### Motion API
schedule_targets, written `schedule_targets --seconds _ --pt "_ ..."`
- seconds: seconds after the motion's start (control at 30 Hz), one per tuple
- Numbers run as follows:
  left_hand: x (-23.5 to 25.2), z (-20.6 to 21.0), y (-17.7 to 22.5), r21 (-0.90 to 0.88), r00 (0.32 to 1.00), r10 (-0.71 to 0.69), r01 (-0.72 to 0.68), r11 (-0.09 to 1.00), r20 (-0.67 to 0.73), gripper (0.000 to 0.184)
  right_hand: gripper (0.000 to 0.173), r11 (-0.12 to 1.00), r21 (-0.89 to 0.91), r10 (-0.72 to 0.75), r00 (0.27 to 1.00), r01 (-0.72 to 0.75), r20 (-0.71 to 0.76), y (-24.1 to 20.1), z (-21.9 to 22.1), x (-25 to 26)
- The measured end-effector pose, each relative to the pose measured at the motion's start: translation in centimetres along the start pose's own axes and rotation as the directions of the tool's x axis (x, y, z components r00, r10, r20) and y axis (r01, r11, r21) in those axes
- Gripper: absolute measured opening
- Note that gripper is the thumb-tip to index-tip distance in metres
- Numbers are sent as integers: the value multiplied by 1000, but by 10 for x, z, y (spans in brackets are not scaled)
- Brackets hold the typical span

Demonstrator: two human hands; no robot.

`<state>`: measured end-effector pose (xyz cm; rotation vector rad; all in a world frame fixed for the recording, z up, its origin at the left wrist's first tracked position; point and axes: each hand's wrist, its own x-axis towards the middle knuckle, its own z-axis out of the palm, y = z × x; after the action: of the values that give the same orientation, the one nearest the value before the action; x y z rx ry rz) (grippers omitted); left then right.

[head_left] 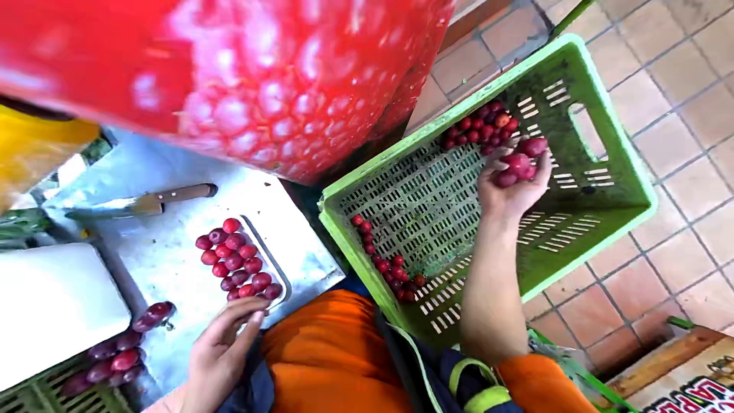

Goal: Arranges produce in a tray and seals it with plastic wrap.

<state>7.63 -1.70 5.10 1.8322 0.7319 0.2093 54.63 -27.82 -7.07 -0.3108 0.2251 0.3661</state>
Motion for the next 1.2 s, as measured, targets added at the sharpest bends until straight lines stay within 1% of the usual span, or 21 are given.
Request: schedule_targets --seconds 0.07,0.1,0.17,0.2,0.27,0.33,0.4,0.47,0.57,0.6,0.67,0.7,0.73,0.8,0.83,0.87,0.9,0.93,1.0,1.07,1.2 --pt "3 -1 11 -152 972 -173 197 969 160 31 55 982 -20 191 976 -190 102 46 38 -46" --pt "5 -1 14 -211 942 -212 270 939 261 35 54 956 -23 293 950 -292 106 71 55 -72" --pt "13 1 23 -339 876 -200 368 866 439 45 51 863 -19 504 855 -506 124 120 78 -124" --pt "17 3 27 -404 848 -177 409 818 500 56 52 811 -54 583 800 -582 141 143 84 -149" --pt "20 5 36 -523 804 -189 524 672 564 74 50 745 -238 663 733 -623 156 179 90 -197" --pt "19 3 42 -586 763 -262 629 511 591 83 46 669 -495 694 705 -554 148 202 93 -237" --pt "15 1 33 -637 734 -282 677 368 618 83 43 622 -566 707 699 -540 110 222 94 -260" --pt "13 -2 19 -652 728 -304 686 322 615 76 43 576 -531 737 676 -622 7 238 94 -275" --pt "8 -11 6 -612 716 -324 697 373 618 50 49 508 -386 774 605 -770 -188 253 97 -285" --pt "5 -16 2 -611 722 -279 687 393 633 43 52 485 -375 792 579 -790 -194 255 99 -284" --pt "-1 -26 -5 -638 746 -172 647 418 644 35 55 431 -443 851 517 -786 -89 252 103 -280" --pt "-4 -32 -9 -655 757 -126 626 422 642 32 54 411 -550 862 507 -727 -26 249 105 -277" --pt "-7 -39 -13 -659 770 -115 605 447 628 32 48 385 -686 851 525 -618 5 246 108 -274" --pt "-19 -55 -20 -671 823 -154 540 508 547 30 32 246 -938 784 619 -244 45 238 112 -273" --pt "-26 -63 -25 -680 863 -177 485 550 473 28 29 139 -990 735 673 -28 84 243 111 -270" --pt "-35 -69 -30 -668 906 -214 414 619 364 27 32 16 -981 712 687 195 148 248 106 -266" --pt "-43 -75 -37 -623 940 -251 340 705 230 28 35 -92 -913 715 664 398 218 253 99 -264" --pt "-50 -80 -44 -554 953 -286 294 779 103 31 37 -155 -825 735 621 544 271 260 92 -263" --pt "-58 -86 -57 -454 941 -333 269 849 -65 40 40 -224 -666 785 536 712 310 274 81 -264" --pt "-57 -86 -66 -398 929 -331 243 885 -168 40 42 -248 -546 826 469 800 312 286 74 -265" --pt "-35 -79 -78 -141 949 -206 177 974 -237 34 46 -269 -449 840 436 852 323 295 75 -264"
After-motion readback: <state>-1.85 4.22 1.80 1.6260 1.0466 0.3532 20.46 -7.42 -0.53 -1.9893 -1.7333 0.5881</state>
